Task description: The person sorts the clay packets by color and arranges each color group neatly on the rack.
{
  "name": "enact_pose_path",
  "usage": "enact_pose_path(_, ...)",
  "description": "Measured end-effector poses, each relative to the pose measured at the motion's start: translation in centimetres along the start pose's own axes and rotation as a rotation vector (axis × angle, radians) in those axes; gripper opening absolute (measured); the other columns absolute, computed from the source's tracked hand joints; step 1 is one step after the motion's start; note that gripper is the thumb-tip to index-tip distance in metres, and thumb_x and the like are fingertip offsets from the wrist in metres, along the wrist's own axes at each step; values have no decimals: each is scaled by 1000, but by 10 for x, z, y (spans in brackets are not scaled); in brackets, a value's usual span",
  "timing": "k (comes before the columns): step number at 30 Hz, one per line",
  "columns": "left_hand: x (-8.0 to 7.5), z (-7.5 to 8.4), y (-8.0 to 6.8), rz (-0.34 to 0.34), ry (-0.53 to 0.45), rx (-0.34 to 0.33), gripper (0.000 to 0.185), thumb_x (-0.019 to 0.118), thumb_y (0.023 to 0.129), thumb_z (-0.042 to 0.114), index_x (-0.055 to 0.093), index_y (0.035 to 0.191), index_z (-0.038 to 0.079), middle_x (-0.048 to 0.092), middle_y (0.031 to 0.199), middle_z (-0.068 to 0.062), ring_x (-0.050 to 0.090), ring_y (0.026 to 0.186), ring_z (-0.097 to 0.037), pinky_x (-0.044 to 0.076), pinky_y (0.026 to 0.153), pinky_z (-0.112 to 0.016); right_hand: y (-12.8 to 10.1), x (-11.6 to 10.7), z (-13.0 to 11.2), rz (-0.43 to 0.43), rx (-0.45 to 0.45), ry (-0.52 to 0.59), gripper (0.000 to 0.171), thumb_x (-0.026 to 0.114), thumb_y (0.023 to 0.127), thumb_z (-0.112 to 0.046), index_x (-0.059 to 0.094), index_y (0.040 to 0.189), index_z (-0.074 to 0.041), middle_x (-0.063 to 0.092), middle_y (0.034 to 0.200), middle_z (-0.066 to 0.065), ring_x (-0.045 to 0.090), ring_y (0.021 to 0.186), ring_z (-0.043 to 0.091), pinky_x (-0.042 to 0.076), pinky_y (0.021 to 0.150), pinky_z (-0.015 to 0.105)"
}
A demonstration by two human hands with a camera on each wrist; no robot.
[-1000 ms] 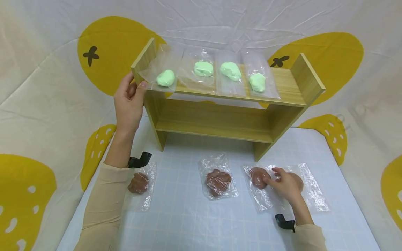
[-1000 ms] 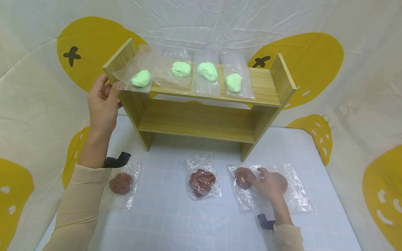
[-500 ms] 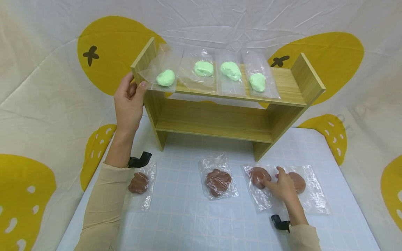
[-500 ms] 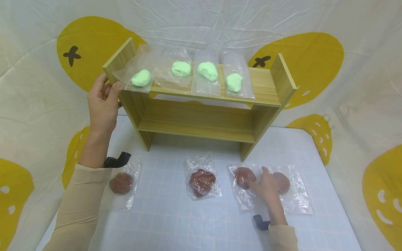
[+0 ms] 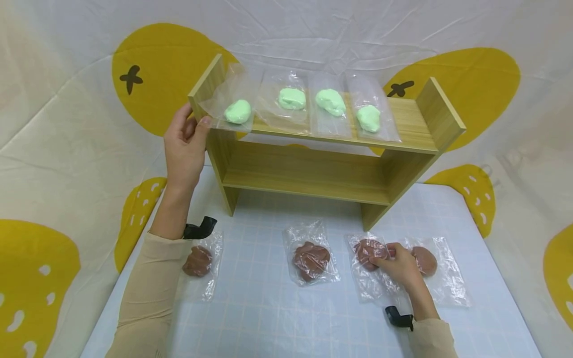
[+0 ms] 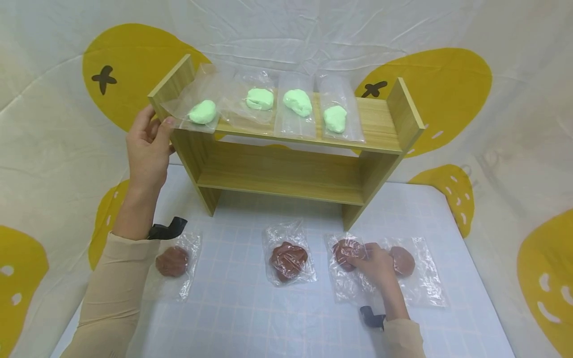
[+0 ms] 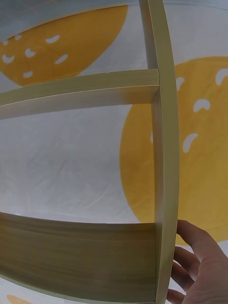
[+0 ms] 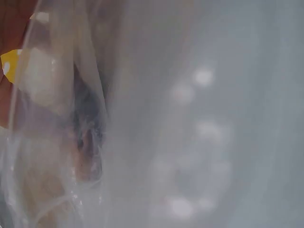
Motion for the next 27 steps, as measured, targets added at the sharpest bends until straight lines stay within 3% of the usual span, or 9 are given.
enact_pose_path(6,1,0,-1,1,-1,1,40,64,97,5,60,137,7,63,129,-17,60,116,-28,49,99,-36,-2,0,-2,-15,-14,40,77,77,88,-36,39,135,11,55,123,37,54,113,50,46,91,61)
enact_pose_path(11,2,-1,0,-9,11,3,40,64,97,6,60,138,7,63,128,-17,60,116,-28,50,98,-36,-3,0,-6,-65,-11,133,67,72,93,-31,41,138,8,59,124,35,58,114,45,50,89,49)
enact_pose_path(17,2,-1,1,-10,-4,2,41,64,97,6,59,138,7,63,129,-17,60,116,-28,49,99,-36,-2,0,-8,-132,-78,436,51,69,96,-13,47,132,16,68,113,25,67,96,17,54,79,25)
enact_pose_path(22,1,-1,1,-6,-3,3,41,64,97,6,59,138,6,63,129,-17,60,116,-28,48,100,-36,-3,-1,-8,-167,-111,602,47,67,96,-9,48,129,18,72,106,15,66,87,10,54,72,23)
enact_pose_path(27,0,-1,1,-9,3,2,40,64,98,6,60,137,6,63,129,-17,60,117,-28,48,100,-37,-4,0,-10,-226,-153,728,41,63,99,-4,45,128,18,72,105,6,67,91,11,55,74,22)
Point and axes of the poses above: each hand's wrist, its own y-axis towards the middle knuckle, its own x-axis out of the palm, z = x × y, the point moved 5 cm from there along y, towards the middle knuckle
